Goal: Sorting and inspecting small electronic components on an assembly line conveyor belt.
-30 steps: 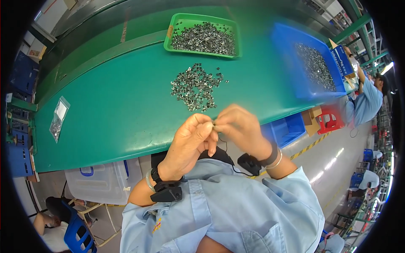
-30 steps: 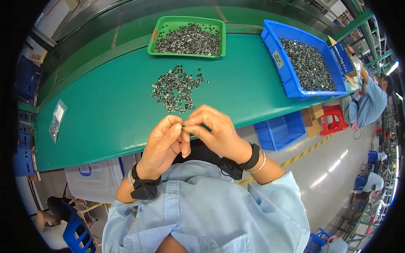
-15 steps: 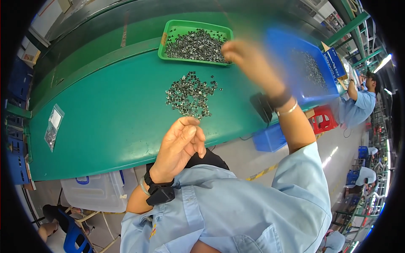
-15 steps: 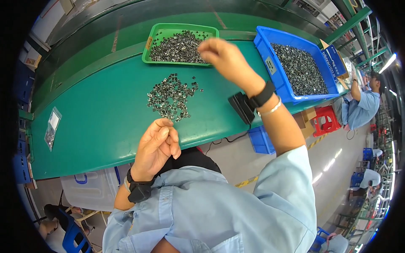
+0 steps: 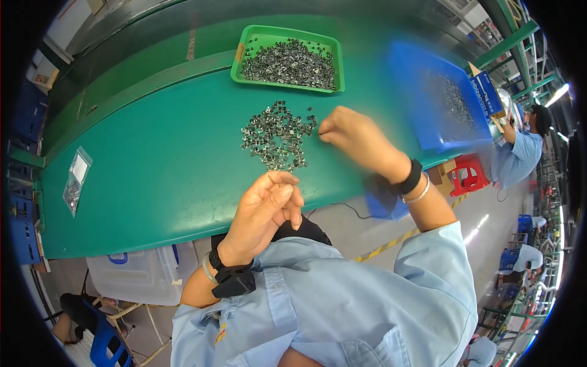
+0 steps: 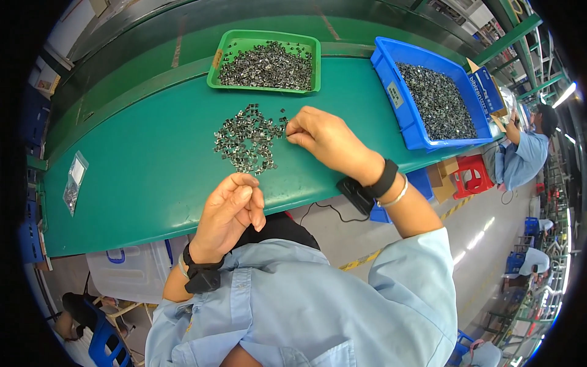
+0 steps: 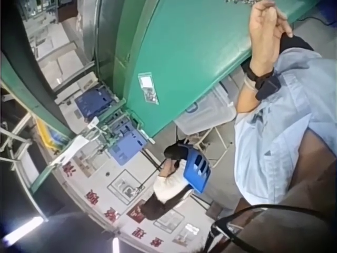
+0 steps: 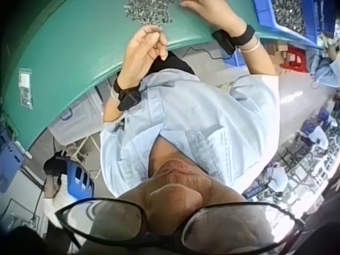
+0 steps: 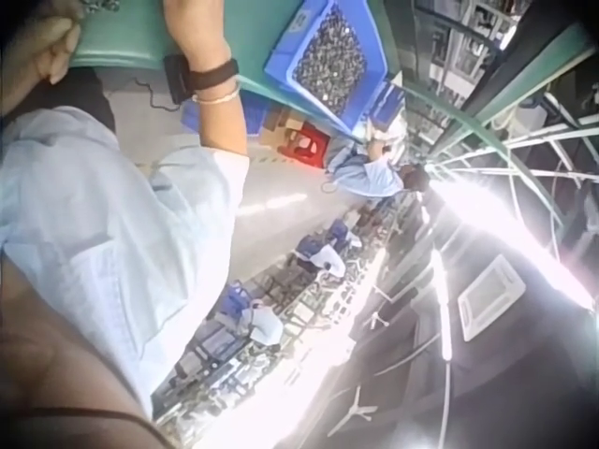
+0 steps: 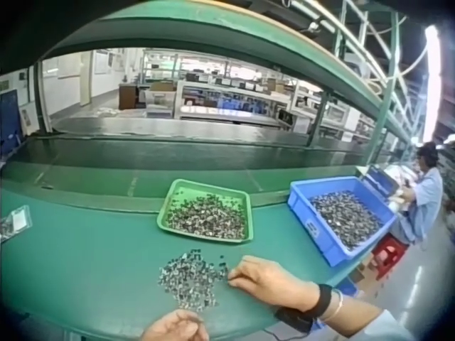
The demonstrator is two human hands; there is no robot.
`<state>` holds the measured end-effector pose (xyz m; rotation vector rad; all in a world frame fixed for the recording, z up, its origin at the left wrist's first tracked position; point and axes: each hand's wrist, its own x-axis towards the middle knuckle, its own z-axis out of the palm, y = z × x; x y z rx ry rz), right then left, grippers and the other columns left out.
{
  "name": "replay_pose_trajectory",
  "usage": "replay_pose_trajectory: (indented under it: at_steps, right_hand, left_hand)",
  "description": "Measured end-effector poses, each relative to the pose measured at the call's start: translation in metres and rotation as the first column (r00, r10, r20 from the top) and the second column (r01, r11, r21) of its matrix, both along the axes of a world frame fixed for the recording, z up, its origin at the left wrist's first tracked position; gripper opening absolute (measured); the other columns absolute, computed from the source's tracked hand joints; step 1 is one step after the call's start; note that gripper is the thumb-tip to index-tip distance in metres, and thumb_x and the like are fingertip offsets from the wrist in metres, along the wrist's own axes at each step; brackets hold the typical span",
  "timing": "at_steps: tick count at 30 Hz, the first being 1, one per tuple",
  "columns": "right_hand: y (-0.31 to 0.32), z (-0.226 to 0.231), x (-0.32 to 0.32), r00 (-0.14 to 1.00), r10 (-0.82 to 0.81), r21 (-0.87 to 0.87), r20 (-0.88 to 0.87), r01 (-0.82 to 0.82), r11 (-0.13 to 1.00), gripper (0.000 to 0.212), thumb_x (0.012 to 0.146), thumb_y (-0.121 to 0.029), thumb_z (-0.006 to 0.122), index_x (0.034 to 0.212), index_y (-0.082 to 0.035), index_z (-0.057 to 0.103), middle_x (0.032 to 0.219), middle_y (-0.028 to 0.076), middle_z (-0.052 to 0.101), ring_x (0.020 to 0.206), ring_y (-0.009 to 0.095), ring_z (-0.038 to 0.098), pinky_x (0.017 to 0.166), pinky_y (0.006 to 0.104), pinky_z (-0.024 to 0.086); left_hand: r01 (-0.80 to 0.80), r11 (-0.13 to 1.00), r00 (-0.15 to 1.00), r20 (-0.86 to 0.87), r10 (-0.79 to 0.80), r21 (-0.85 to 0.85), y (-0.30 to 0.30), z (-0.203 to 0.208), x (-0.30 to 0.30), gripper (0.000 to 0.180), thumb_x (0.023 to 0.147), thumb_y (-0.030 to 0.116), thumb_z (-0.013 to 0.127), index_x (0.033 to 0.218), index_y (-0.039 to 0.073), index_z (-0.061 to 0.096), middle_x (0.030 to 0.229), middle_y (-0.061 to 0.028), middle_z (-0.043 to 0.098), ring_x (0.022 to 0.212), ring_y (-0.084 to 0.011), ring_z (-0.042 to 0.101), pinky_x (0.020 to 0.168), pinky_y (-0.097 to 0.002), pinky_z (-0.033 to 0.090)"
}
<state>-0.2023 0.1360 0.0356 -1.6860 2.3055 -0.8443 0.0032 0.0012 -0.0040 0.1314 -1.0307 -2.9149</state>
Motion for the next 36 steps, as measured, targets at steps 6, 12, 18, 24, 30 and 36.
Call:
replay_pose_trajectory:
  at_steps: [6,12,18,24,30,36]
  right_hand:
    - [0.003,0.011,0.057,0.99,0.119,-0.289,0.078,-0.092,0.953,0.013,0.076,-0.004,0.067,0.087,-0.003,0.061,0.083,0.008,0.06,0.077,0.025,0.059,0.067,0.0338,0.048]
    - [0.002,0.001,0.077,0.99,0.128,-0.358,0.059,-0.099,0.929,0.017,0.073,-0.001,0.07,0.087,-0.004,0.061,0.082,0.007,0.06,0.076,0.024,0.059,0.064,0.0325,0.048]
    - [0.004,-0.005,0.088,0.991,0.084,-0.437,0.109,-0.028,0.899,0.016,0.074,-0.002,0.069,0.087,-0.005,0.06,0.08,0.005,0.06,0.076,0.022,0.06,0.064,0.032,0.049]
    - [0.005,-0.008,0.09,0.998,0.061,-0.473,0.031,-0.039,0.88,0.018,0.072,-0.001,0.071,0.087,-0.005,0.061,0.08,0.006,0.06,0.075,0.022,0.059,0.063,0.0321,0.048]
    - [0.007,-0.011,0.091,0.998,0.063,-0.496,0.015,-0.047,0.867,0.021,0.07,0.002,0.072,0.087,-0.004,0.062,0.081,0.006,0.061,0.072,0.023,0.059,0.06,0.0315,0.047]
    - [0.011,-0.016,0.102,0.981,0.073,-0.512,0.177,0.029,0.858,0.022,0.07,0.002,0.072,0.088,-0.005,0.061,0.081,0.007,0.061,0.072,0.023,0.059,0.061,0.031,0.047]
  left_hand:
    - [-0.049,0.997,0.997,0.062,0.052,-0.063,0.006,0.01,-0.003,0.021,0.095,0.019,0.051,0.108,0.002,0.049,0.086,-0.0072,0.058,0.066,-0.0142,0.057,0.06,-0.0273,0.048]
    - [-0.067,0.994,0.996,0.056,0.072,-0.092,0.008,0.004,0.0,0.02,0.097,0.018,0.048,0.107,0.001,0.05,0.085,-0.0092,0.059,0.063,-0.0148,0.057,0.057,-0.0277,0.048]
    - [-0.062,0.998,0.998,0.033,0.062,0.005,0.011,0.001,0.004,0.018,0.097,0.019,0.047,0.104,0.002,0.051,0.084,-0.0106,0.061,0.061,-0.0159,0.058,0.054,-0.0288,0.049]
    - [-0.07,0.997,0.996,0.056,0.071,-0.021,0.013,0.006,0.007,0.018,0.097,0.019,0.047,0.102,0.002,0.05,0.084,-0.0107,0.061,0.061,-0.0163,0.058,0.054,-0.0293,0.049]
    - [-0.069,0.993,0.996,0.055,0.075,-0.097,0.014,0.005,0.006,0.016,0.097,0.019,0.048,0.098,0.003,0.05,0.084,-0.0102,0.06,0.061,-0.0157,0.058,0.054,-0.029,0.048]
    - [-0.05,0.999,0.998,-0.031,0.05,-0.01,0.017,-0.003,0.005,0.015,0.096,0.019,0.05,0.093,0.004,0.049,0.081,-0.0089,0.059,0.058,-0.0144,0.055,0.052,-0.0274,0.046]
